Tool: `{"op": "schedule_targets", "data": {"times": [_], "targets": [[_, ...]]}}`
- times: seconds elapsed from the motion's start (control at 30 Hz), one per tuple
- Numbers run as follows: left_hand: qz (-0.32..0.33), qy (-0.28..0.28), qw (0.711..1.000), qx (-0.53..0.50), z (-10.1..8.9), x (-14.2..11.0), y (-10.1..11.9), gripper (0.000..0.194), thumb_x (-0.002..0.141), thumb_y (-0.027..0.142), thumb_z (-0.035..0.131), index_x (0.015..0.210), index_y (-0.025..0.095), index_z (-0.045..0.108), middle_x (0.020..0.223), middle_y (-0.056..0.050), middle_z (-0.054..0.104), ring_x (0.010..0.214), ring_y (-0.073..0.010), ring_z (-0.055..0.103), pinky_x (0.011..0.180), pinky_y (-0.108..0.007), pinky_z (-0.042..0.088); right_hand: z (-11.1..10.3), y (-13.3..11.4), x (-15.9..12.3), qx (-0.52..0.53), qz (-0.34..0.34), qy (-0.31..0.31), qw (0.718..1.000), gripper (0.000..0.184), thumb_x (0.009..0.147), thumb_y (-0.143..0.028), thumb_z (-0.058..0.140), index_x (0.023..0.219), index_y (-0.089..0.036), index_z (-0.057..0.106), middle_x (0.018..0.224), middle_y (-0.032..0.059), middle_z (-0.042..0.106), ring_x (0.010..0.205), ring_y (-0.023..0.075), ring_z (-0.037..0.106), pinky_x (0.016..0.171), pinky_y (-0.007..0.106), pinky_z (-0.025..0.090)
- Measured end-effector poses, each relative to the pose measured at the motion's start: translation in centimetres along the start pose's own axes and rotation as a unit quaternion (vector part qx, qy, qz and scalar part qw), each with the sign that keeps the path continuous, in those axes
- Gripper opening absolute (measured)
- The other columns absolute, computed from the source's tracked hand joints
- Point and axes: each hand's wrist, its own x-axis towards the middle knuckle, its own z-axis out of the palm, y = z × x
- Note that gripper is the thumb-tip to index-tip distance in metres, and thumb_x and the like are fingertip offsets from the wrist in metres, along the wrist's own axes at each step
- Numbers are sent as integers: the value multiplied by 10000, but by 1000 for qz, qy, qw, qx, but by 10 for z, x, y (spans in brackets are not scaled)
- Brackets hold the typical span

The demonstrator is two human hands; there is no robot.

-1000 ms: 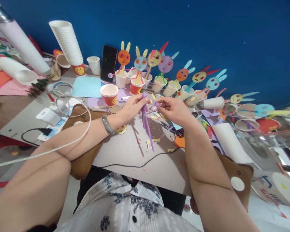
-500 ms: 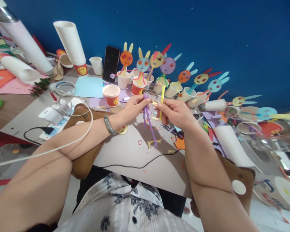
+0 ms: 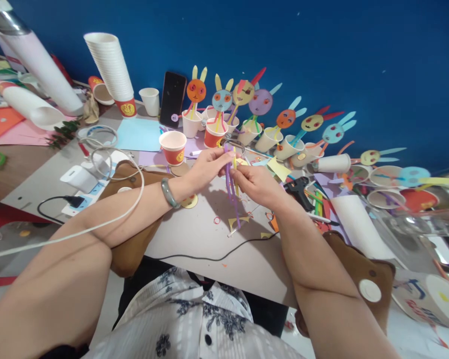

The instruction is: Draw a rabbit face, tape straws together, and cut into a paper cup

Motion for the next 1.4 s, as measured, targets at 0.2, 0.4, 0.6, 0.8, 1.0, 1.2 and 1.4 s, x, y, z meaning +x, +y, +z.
{"op": "schedule_targets", "data": {"times": [0.2, 0.4, 0.6, 0.8, 1.0, 1.2, 1.4], "targets": [[22, -15, 999, 24, -3, 1, -4, 243, 920, 326, 727, 762, 145, 696, 633, 41, 526, 567, -54, 435, 553, -209, 363, 2, -1, 1, -19, -5, 11, 1000, 448, 1007, -476, 419, 634, -229, 389, 549, -24, 402, 541, 131, 350, 593, 327, 247], [34, -30, 999, 30, -6, 2, -8, 277, 897, 405, 751, 790, 154, 703, 656, 34, 544, 581, -63, 437, 566, -218, 376, 4, 2, 0, 14, -18, 19, 1000, 426, 984, -479, 482, 650, -224, 415, 575, -28, 410, 556, 124, 361, 593, 315, 268], [11, -33, 999, -15, -4, 2, -4, 266, 926, 371, 739, 794, 147, 684, 651, 37, 559, 542, -44, 436, 530, -202, 360, -6, 13, 2, 195, 27, -17, 980, 417, 907, -618, 614, 887, -202, 614, 648, -16, 567, 540, 126, 494, 552, 285, 372], [-5, -28, 999, -37, -1, 0, 3, 218, 961, 292, 703, 803, 141, 695, 626, 45, 554, 513, -36, 426, 516, -198, 349, -15, 11, 1, 271, 29, -87, 958, 307, 883, -500, 684, 861, -195, 654, 561, -29, 571, 473, 106, 496, 488, 259, 376], [20, 76, 995, -62, -1, 3, 6, 171, 1019, 201, 599, 875, 153, 677, 597, 74, 481, 505, -34, 409, 491, -182, 326, -22, 19, -3, 144, 68, -36, 986, 205, 819, -354, 712, 734, -205, 600, 545, -18, 606, 448, 116, 521, 463, 261, 377], [-14, 43, 999, -22, 2, 1, 6, 209, 993, 135, 615, 785, 140, 637, 587, 78, 487, 489, -23, 425, 488, -172, 341, -19, 9, -1, 176, 85, 48, 980, 224, 892, -396, 648, 783, -211, 584, 475, -21, 582, 389, 119, 487, 430, 262, 349], [8, -6, 1000, -3, 1, -1, 2, 224, 981, 216, 658, 768, 149, 637, 592, 65, 510, 513, -34, 449, 517, -182, 369, -3, 7, 1, 209, 50, 37, 976, 313, 888, -484, 683, 780, -199, 611, 506, -27, 573, 439, 122, 543, 445, 250, 392]]}}
